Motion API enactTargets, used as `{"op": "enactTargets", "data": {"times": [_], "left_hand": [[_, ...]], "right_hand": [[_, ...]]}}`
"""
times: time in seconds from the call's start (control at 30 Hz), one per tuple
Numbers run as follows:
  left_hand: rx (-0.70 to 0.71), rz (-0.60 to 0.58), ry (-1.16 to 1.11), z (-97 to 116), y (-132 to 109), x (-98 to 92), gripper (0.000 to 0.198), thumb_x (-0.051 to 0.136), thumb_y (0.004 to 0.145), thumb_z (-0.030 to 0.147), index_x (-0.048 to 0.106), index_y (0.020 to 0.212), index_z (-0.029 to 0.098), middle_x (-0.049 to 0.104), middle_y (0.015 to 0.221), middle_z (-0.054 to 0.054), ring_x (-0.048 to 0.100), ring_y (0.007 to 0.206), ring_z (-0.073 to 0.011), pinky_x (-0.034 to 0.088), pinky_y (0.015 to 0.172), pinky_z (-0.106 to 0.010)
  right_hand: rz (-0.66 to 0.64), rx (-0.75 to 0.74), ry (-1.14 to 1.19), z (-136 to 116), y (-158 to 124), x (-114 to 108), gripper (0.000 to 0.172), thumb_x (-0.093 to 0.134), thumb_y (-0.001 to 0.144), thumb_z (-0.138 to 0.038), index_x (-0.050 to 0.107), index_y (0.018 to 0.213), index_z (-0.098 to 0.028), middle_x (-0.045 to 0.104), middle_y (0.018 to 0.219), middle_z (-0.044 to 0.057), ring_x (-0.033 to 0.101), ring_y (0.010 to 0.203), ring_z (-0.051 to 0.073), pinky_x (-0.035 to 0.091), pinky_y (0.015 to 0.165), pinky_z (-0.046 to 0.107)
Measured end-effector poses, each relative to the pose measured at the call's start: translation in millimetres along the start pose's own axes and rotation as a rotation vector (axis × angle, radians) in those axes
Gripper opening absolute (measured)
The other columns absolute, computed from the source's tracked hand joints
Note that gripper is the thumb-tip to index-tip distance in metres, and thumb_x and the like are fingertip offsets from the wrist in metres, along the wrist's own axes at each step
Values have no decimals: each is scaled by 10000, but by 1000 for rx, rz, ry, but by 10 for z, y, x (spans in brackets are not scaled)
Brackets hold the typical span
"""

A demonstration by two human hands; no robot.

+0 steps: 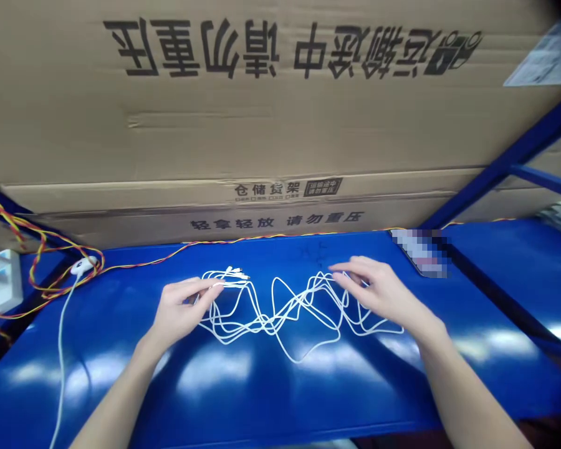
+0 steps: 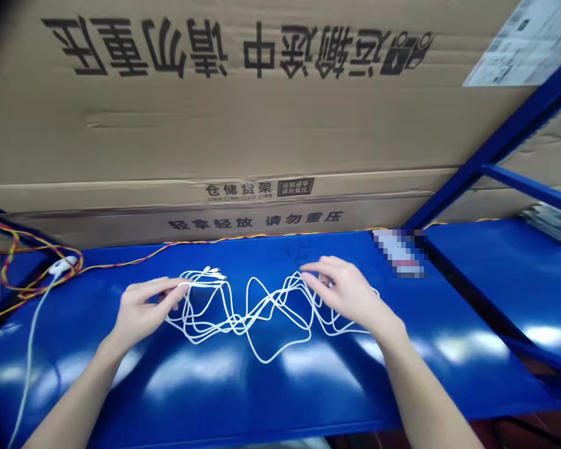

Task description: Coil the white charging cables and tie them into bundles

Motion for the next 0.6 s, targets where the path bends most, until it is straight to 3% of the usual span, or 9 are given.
{"op": "enactTargets", "data": {"times": [0.1, 0.23, 0.47, 0.6], "left_hand": [[-45, 175, -92, 93, -67, -85, 118, 731, 907, 273, 829, 927, 213, 749, 647, 4, 704, 578, -159, 597, 621, -275], [-146, 319, -230, 60, -189, -149, 150, 740, 897, 302, 824, 945, 187, 809, 757, -41, 755, 609, -209, 636, 603, -321], [-134, 519, -560, 25, -126, -299, 222, 786, 858, 412, 795, 869, 190, 810, 769, -45, 747, 627, -225, 558, 501, -312], [-170, 507, -682, 24, -72, -332, 255, 836, 808, 466, 789, 845, 218, 807, 752, -25, 777, 692, -260, 556, 481, -309]], "right_hand": [[-153, -202, -69, -477, -36, 353, 351, 531, 1051, -489, 707, 1271, -280, 712, 921, 69, 666, 904, 253, 519, 803, 409], [-181, -302, -131, -637, -54, 590, 280, 484, 1085, -364, 731, 1066, -232, 698, 906, 68, 644, 862, 231, 476, 790, 383], [21, -195, 9, -467, 1, 316, 196, 478, 1080, -319, 643, 1046, -221, 683, 958, 72, 612, 848, 221, 473, 785, 375], [-14, -191, -18, -479, -15, 385, 219, 488, 1080, -340, 646, 1187, -233, 691, 982, 73, 637, 892, 228, 483, 808, 382]]}}
Point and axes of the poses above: each hand's wrist, its own y-axis towards the middle knuckle, its own x-axis out of the palm, z = x × y, the point moved 6 cm from there along y, towards the middle knuckle
